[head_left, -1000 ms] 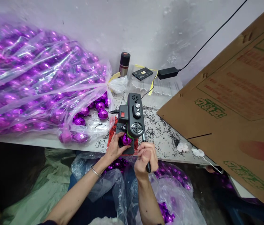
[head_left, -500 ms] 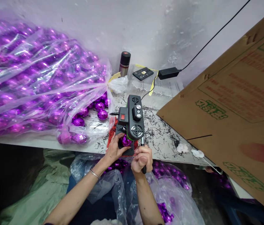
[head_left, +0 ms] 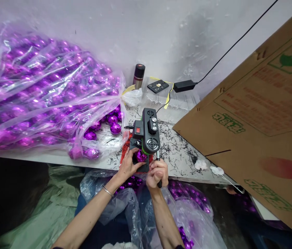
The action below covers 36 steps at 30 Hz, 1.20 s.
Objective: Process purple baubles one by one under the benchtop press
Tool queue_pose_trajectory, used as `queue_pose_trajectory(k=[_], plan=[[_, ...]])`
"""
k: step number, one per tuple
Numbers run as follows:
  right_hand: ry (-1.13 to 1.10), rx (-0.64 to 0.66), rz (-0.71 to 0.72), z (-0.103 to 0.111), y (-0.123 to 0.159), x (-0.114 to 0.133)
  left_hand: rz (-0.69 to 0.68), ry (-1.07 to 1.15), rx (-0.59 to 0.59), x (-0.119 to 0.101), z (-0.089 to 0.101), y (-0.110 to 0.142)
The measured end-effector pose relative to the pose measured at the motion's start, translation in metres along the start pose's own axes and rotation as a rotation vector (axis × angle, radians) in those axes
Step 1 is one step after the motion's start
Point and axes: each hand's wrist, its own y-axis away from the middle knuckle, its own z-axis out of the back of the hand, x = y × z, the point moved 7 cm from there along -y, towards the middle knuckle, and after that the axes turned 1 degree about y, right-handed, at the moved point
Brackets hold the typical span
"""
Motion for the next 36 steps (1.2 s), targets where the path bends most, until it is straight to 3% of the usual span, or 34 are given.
queue_pose_trajectory(k=[4,7,11,15,17,19,22,25,27,30,33,36], plan=[[0.031,0.017,0.076,-0.004,-0.007,0.006,-0.012,-0.002,0.005,0.001,-0.002,-0.004],[0.007,0.001,0.02,0.0,-0.029,0.014,-0.024,-0.032,0.01,0.002,-0.005,-0.003],[0.024,0.1,-0.075,0.004,-0.056,0.025,-0.226,-0.091,0.025,-0.008,-0.004,0.028],[0.013,0.172,-0.063,0.008,-0.05,0.026,-0.458,-0.178,0.016,-0.024,0.017,0.075],[0.012,0.162,-0.043,0.009,-0.042,0.023,-0.481,-0.203,-0.03,-0.029,0.038,0.072],[0.012,0.131,-0.049,0.008,-0.035,0.019,-0.412,-0.231,-0.149,-0.031,0.067,0.04],[0.001,0.099,-0.049,0.007,-0.033,0.017,-0.176,-0.341,-0.325,-0.026,0.106,-0.038],[-0.009,0.112,-0.025,0.006,-0.035,0.019,0.17,-0.574,-0.211,-0.005,0.114,-0.104],[-0.009,0.129,-0.025,0.006,-0.036,0.019,0.311,-0.65,-0.068,0.007,0.107,-0.124],[-0.004,0.142,-0.02,0.006,-0.037,0.02,0.286,-0.54,-0.011,0.01,0.1,-0.126],[0.001,0.146,-0.022,0.006,-0.043,0.023,0.287,-0.221,-0.155,0.007,0.112,-0.105],[0.003,0.136,-0.052,0.004,-0.054,0.029,0.335,0.144,-0.264,0.001,0.119,-0.065]])
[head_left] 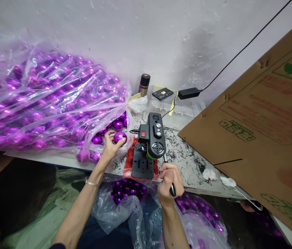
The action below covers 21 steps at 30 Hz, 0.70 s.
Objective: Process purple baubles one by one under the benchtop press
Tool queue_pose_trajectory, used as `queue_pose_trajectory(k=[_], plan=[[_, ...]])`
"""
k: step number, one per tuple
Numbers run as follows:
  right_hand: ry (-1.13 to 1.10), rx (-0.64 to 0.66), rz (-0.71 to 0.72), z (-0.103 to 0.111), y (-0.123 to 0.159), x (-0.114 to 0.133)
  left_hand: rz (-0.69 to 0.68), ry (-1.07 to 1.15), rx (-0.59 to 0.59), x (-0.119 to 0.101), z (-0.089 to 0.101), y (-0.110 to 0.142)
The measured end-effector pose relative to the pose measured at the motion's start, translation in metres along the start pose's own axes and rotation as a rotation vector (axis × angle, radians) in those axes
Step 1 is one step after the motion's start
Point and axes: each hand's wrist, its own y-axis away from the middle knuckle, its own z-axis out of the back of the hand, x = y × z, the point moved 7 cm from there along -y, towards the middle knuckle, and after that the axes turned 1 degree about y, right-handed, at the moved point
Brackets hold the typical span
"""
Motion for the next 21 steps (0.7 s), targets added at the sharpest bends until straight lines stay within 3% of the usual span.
queue_pose_trajectory(k=[3,7,12,17,21], plan=[[-0.003,-0.026,-0.027,0.0,-0.014,0.007,0.009,0.176,0.084,0.004,-0.006,0.047],[-0.002,-0.034,-0.045,-0.002,-0.028,0.014,-0.032,0.073,0.163,0.017,-0.035,0.087],[0.027,0.0,-0.04,-0.002,-0.029,0.015,-0.135,-0.158,0.216,0.033,-0.064,0.091],[0.022,0.001,-0.025,-0.001,-0.023,0.014,-0.465,-0.344,0.25,0.017,-0.075,0.09],[0.006,0.002,-0.022,-0.001,-0.021,0.013,-0.554,-0.429,0.211,0.014,-0.085,0.091]])
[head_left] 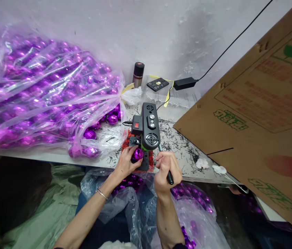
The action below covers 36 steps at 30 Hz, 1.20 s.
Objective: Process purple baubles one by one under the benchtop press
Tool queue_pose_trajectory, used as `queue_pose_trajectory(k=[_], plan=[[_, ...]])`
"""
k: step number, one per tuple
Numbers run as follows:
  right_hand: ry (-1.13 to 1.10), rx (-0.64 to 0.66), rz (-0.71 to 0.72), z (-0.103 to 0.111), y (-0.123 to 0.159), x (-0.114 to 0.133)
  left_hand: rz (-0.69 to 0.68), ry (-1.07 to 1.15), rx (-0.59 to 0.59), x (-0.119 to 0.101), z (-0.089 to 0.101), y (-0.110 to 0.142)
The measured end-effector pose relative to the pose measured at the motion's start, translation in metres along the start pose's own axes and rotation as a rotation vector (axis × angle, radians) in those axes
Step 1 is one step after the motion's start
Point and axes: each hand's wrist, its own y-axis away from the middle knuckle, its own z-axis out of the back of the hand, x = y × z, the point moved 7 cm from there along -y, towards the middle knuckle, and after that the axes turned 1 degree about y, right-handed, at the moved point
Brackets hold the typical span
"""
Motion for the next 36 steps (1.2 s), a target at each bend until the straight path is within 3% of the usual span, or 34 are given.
queue_pose_trajectory(k=[5,10,19,22,36], plan=[[0.027,0.021,0.007,0.0,0.0,0.001,0.029,-0.012,-0.022,0.007,-0.012,0.004],[0.051,0.025,0.011,0.001,0.003,0.001,-0.025,-0.048,-0.044,0.011,-0.016,0.009],[0.044,-0.039,0.151,-0.005,0.049,-0.028,0.024,-0.022,0.002,0.012,-0.017,0.009],[0.051,-0.063,0.138,-0.006,0.058,-0.036,0.025,-0.007,0.006,0.011,-0.016,0.009],[0.066,-0.113,0.112,-0.01,0.063,-0.039,-0.001,-0.007,-0.007,0.009,-0.017,0.008]])
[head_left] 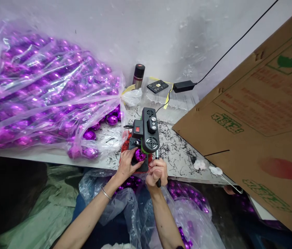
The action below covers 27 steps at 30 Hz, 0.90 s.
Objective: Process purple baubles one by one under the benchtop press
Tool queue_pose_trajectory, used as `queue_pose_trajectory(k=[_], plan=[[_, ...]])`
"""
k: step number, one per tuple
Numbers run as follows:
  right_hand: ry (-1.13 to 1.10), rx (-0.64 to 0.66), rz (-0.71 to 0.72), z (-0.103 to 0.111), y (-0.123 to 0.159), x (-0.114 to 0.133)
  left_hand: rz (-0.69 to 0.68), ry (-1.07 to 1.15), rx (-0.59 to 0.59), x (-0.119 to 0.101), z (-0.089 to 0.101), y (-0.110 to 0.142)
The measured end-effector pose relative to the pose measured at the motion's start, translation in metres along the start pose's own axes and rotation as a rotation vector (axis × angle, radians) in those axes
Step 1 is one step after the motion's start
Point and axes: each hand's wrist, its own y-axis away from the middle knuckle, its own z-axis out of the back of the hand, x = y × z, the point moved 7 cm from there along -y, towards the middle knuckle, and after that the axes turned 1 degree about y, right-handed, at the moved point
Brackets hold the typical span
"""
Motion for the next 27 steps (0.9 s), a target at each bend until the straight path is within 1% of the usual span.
queue_pose_trajectory(k=[3,6,10,11,14,16,18,20,21,22,23,24,25,27], plan=[[0.006,-0.01,0.032,0.0,-0.002,0.0,0.0,0.007,-0.003,-0.001,-0.001,-0.001],[0.007,0.009,0.064,0.001,-0.001,-0.002,-0.003,0.024,-0.016,-0.002,-0.002,0.0],[-0.003,0.079,0.095,0.0,-0.001,-0.002,0.008,0.047,-0.024,0.0,-0.005,-0.002],[-0.009,0.071,0.081,0.001,-0.003,-0.001,0.01,0.055,-0.024,0.0,-0.005,-0.004],[-0.061,-0.022,0.013,0.007,-0.02,0.004,-0.006,0.094,-0.003,0.001,-0.006,-0.002],[-0.093,-0.027,-0.021,0.009,-0.034,0.009,-0.039,0.114,0.021,-0.002,-0.003,0.01],[-0.1,0.026,-0.075,0.009,-0.043,0.012,-0.095,0.11,0.032,-0.006,0.003,0.03],[-0.098,0.073,-0.099,0.01,-0.043,0.012,-0.159,0.096,0.03,-0.011,0.014,0.051],[-0.096,0.083,-0.095,0.01,-0.041,0.012,-0.184,0.094,0.024,-0.012,0.022,0.058],[-0.092,0.082,-0.085,0.011,-0.037,0.011,-0.198,0.092,0.011,-0.012,0.031,0.059],[-0.088,0.077,-0.075,0.011,-0.032,0.01,-0.196,0.085,-0.013,-0.01,0.041,0.054],[-0.084,0.069,-0.066,0.011,-0.027,0.008,-0.172,0.07,-0.05,-0.005,0.053,0.042],[-0.08,0.061,-0.061,0.011,-0.023,0.007,-0.134,0.042,-0.102,0.003,0.065,0.024],[-0.075,0.049,-0.053,0.009,-0.018,0.005,0.006,-0.046,-0.221,0.027,0.089,-0.026]])
